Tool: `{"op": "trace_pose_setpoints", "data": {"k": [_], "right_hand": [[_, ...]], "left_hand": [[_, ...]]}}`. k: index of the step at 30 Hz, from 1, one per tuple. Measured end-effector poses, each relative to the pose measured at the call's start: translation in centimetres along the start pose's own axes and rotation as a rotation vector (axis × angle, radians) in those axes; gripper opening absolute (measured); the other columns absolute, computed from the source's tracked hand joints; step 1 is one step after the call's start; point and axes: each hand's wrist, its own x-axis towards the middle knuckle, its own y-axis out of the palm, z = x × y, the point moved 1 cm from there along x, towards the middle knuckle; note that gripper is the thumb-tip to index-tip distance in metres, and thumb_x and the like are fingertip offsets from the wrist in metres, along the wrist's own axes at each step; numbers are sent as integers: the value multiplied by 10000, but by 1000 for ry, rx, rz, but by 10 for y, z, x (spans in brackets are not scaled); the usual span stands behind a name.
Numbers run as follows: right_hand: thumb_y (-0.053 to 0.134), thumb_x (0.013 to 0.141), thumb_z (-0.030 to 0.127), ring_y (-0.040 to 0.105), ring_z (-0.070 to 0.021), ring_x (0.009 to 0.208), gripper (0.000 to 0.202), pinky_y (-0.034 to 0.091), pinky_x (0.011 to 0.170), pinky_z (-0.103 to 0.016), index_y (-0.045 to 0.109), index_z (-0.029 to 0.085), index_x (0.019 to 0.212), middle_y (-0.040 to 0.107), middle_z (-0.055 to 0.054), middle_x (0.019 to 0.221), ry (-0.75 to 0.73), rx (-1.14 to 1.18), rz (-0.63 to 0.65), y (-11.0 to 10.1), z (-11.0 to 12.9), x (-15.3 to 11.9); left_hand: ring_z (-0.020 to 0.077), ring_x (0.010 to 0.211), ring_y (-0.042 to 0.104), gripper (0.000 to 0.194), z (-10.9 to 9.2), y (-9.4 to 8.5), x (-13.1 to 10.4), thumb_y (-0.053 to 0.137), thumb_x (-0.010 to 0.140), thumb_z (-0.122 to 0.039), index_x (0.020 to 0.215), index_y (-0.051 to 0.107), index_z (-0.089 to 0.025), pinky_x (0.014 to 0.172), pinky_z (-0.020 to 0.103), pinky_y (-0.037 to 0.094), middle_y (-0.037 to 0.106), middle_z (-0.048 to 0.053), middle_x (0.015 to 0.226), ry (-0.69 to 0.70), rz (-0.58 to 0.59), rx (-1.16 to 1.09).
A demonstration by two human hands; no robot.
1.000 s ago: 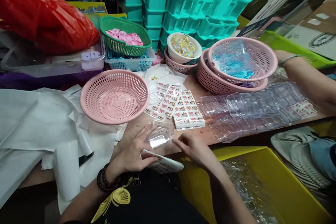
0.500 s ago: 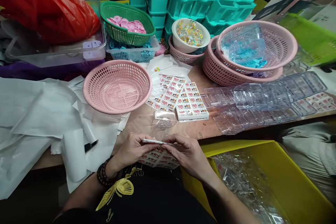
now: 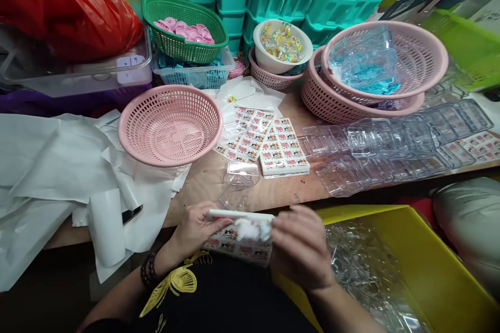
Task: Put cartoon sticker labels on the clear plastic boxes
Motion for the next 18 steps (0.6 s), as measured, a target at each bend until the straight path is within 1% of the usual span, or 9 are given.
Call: {"op": "trace_pose_setpoints", "data": {"k": [1, 2, 3, 5, 7, 10, 13, 15, 18], "right_hand": [[657, 910, 293, 694, -171, 845, 67, 556, 905, -392, 675, 329, 964, 731, 15, 886, 161, 115, -33, -2, -5, 10], [635, 926, 319, 698, -185, 864, 61, 570, 877, -406, 659, 286, 971, 728, -17, 912, 303, 235, -57, -2, -12, 21], [635, 927, 355, 697, -184, 853, 109, 581, 839, -390, 644, 251, 960, 720, -35, 912, 428, 346, -60, -1, -19, 34], [699, 863, 461, 673, -150, 762, 254, 581, 744, -316, 623, 221, 896, 698, -25, 854, 684, 474, 57, 5, -34, 58], [775, 752, 536, 604, -109, 610, 382, 538, 592, -255, 597, 203, 808, 661, 3, 742, 838, 528, 206, 14, -46, 76], [815, 677, 547, 493, -73, 462, 443, 410, 405, -202, 552, 193, 726, 611, 32, 615, 986, 556, 399, 27, -58, 92], [820, 706, 446, 457, -59, 407, 377, 341, 341, -179, 553, 181, 682, 589, 37, 550, 1087, 529, 507, 36, -65, 102], [807, 742, 366, 439, -50, 379, 331, 327, 327, -173, 557, 172, 647, 579, 36, 516, 1136, 499, 553, 39, -68, 107], [796, 763, 278, 426, -46, 359, 304, 319, 319, -172, 554, 167, 615, 577, 35, 493, 1179, 477, 590, 41, -71, 112]], "left_hand": [[225, 852, 688, 261, -1, -1, -3, 722, 858, -439, 791, 807, -202, 769, 338, 569, 751, 105, 954, 92, -59, 73], [253, 986, 669, 241, -1, -1, -5, 730, 855, -424, 767, 803, -212, 868, 382, 555, 724, 123, 1108, 181, -107, 136], [280, 1127, 623, 210, -2, -1, -6, 737, 853, -400, 764, 800, -220, 968, 426, 519, 662, 128, 1277, 253, -137, 184], [318, 1339, 489, 155, -4, 0, -3, 740, 855, -342, 776, 792, -219, 1106, 488, 423, 479, 103, 1524, 348, -139, 234], [339, 1454, 363, 151, -5, -1, 5, 729, 860, -304, 765, 775, -194, 1180, 521, 340, 336, 81, 1626, 383, -88, 234], [348, 1520, 244, 192, -5, -3, 23, 732, 847, -312, 725, 743, -164, 1228, 538, 266, 247, 74, 1665, 319, 21, 194], [339, 1532, 205, 197, -6, -5, 37, 740, 837, -327, 728, 739, -162, 1238, 505, 260, 198, 66, 1671, 208, 137, 110], [343, 1516, 250, 183, -6, -5, 41, 728, 845, -318, 743, 747, -166, 1212, 467, 333, 165, 59, 1672, 148, 180, 48], [350, 1441, 413, 194, -7, -3, 42, 707, 858, -303, 729, 741, -162, 1130, 408, 458, 150, 68, 1674, 98, 219, -1]]}}
